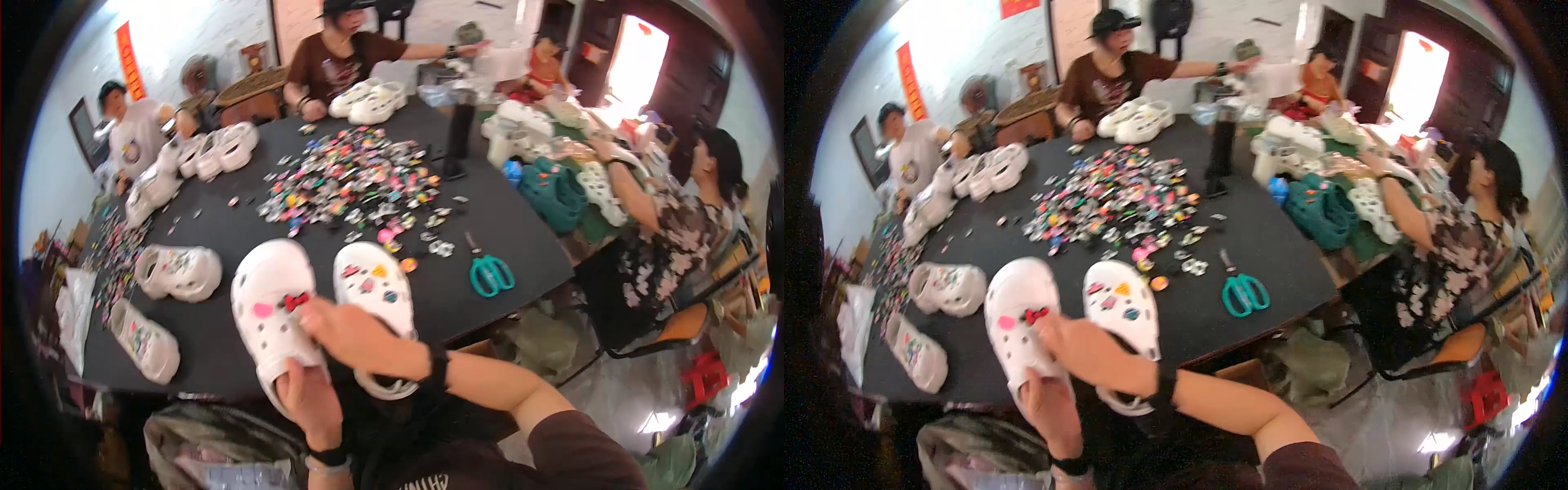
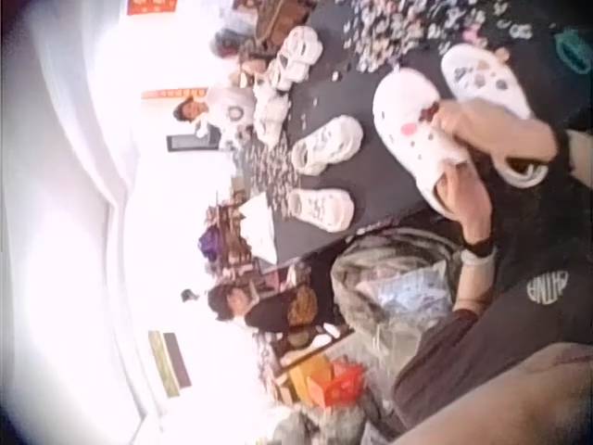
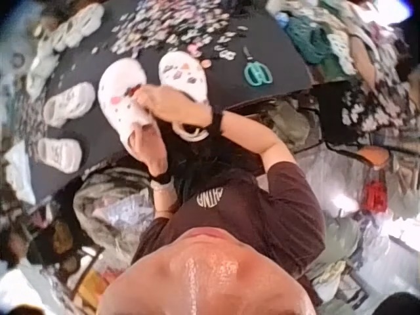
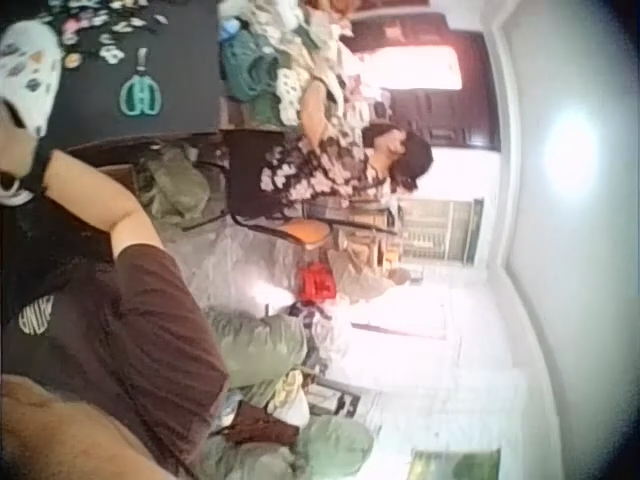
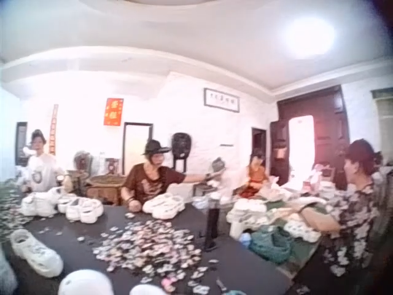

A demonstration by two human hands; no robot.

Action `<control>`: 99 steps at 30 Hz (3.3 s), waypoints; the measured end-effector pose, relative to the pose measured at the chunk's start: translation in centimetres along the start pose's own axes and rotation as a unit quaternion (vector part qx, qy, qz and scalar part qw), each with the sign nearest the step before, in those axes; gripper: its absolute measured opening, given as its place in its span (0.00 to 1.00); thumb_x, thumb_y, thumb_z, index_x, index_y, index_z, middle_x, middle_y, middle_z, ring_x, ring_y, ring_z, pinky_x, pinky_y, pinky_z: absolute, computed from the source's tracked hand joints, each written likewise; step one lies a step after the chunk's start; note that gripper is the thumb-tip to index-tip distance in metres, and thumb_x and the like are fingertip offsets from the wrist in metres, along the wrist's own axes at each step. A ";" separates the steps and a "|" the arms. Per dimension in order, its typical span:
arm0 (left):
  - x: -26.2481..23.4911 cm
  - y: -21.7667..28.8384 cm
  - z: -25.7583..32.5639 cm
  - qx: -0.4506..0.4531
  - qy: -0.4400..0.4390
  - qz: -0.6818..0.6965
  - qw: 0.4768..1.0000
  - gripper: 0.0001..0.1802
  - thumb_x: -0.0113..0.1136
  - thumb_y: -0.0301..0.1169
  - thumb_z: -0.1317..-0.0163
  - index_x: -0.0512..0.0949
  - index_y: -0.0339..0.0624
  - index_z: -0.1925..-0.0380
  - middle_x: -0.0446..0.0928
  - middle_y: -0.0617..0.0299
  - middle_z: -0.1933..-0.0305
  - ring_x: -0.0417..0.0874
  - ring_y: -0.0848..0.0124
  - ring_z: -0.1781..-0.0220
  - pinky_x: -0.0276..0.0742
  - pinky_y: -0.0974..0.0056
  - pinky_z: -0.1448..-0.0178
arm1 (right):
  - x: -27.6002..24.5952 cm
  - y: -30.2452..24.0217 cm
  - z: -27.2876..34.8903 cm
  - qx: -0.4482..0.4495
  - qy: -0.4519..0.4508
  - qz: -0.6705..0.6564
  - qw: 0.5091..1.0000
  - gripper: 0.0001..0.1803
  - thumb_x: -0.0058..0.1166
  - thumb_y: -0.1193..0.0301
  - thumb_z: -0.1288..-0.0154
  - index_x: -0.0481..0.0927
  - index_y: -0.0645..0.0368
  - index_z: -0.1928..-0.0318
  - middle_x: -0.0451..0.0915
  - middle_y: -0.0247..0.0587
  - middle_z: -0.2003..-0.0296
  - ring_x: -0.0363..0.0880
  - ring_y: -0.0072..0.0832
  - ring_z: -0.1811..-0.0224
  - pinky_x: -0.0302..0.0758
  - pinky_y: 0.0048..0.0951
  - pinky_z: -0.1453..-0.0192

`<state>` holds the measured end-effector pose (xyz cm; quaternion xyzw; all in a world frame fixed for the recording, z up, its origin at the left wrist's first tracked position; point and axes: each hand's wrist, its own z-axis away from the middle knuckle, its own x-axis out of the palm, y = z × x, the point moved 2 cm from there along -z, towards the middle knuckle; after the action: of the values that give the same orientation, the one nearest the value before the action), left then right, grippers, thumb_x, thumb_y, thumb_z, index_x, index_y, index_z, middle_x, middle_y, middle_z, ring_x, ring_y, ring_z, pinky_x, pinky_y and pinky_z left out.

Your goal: Placing decorative charms into the holes of rubber clogs at a manufacturing assembly table.

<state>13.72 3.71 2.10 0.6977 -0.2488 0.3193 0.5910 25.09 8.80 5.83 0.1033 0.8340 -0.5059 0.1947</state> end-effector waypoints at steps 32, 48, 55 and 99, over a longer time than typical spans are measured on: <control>1.8 -1.8 1.9 0.002 -0.008 -0.013 1.000 0.29 0.33 0.46 0.31 0.51 0.42 0.36 0.60 0.57 0.36 0.61 0.63 0.34 0.55 0.56 0.33 | -1.3 -5.1 0.0 0.081 -0.006 0.157 0.984 0.36 0.53 0.39 0.50 0.64 0.64 0.68 0.73 0.45 0.77 0.77 0.38 0.81 0.72 0.34 0.79; 2.7 -0.9 0.6 0.022 0.027 0.011 0.999 0.28 0.39 0.44 0.32 0.53 0.41 0.37 0.60 0.57 0.35 0.62 0.64 0.34 0.59 0.58 0.34 | 0.0 -3.1 -0.3 0.052 0.076 0.101 0.991 0.13 0.41 0.62 0.34 0.61 0.59 0.68 0.69 0.51 0.81 0.70 0.52 0.79 0.67 0.43 0.77; 2.6 0.1 0.4 -0.019 0.017 0.049 0.998 0.28 0.40 0.43 0.32 0.54 0.40 0.37 0.60 0.56 0.35 0.62 0.64 0.34 0.58 0.59 0.34 | 0.7 -2.2 -0.1 0.004 0.102 0.080 0.992 0.11 0.40 0.65 0.33 0.61 0.59 0.68 0.66 0.52 0.83 0.68 0.50 0.80 0.65 0.43 0.77; 1.7 -0.2 1.2 0.005 0.083 0.065 0.994 0.23 0.49 0.29 0.36 0.61 0.39 0.41 0.68 0.59 0.43 0.71 0.70 0.44 0.68 0.64 0.42 | 0.6 -3.9 2.2 -0.186 0.114 0.107 0.970 0.08 0.57 0.79 0.45 0.69 0.62 0.70 0.73 0.42 0.77 0.72 0.29 0.82 0.68 0.25 0.80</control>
<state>15.22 2.60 3.07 0.6540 -0.2421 0.4148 0.5845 23.62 4.99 7.85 0.2104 0.9142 -0.3034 0.1672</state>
